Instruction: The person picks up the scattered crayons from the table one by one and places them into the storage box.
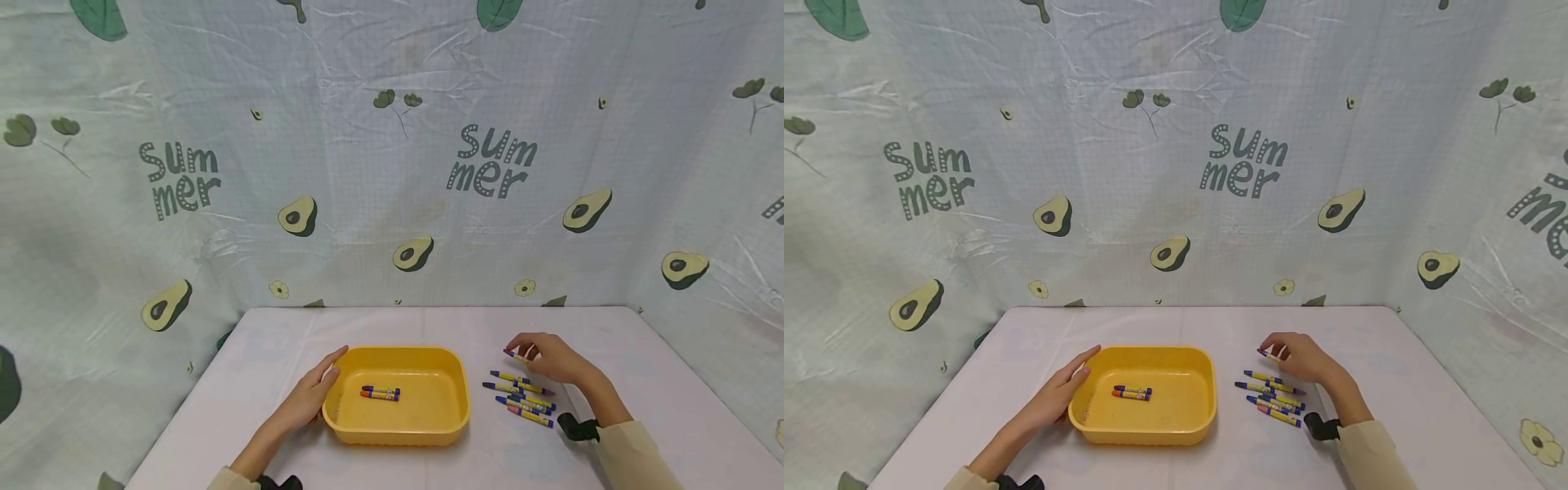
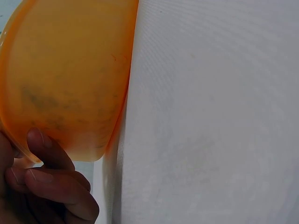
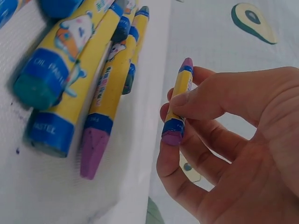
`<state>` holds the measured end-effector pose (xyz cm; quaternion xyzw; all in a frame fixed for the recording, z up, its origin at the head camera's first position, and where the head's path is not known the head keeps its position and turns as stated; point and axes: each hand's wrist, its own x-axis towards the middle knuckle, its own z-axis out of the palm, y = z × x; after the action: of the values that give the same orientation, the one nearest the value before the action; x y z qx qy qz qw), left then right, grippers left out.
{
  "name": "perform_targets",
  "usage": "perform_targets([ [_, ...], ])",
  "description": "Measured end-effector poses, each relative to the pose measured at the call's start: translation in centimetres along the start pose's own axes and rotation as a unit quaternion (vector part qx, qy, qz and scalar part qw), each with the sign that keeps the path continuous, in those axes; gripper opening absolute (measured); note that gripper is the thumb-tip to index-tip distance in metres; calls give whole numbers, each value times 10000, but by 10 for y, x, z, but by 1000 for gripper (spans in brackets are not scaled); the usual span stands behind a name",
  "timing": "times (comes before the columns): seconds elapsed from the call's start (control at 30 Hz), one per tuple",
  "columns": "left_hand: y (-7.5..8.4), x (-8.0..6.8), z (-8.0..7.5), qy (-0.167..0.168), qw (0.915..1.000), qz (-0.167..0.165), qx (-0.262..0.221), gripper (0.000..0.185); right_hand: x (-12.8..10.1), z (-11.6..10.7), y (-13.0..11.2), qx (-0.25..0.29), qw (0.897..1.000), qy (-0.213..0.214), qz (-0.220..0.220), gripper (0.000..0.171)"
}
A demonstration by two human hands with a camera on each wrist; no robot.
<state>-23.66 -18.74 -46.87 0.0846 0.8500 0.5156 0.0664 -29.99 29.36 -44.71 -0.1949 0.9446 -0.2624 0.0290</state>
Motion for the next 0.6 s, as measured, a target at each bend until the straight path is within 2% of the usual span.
perform_targets([
  [0.6,-3,-1,-1,5,9999,-10,159,50,0,-2,-23,-83,9990,64,-425,41],
])
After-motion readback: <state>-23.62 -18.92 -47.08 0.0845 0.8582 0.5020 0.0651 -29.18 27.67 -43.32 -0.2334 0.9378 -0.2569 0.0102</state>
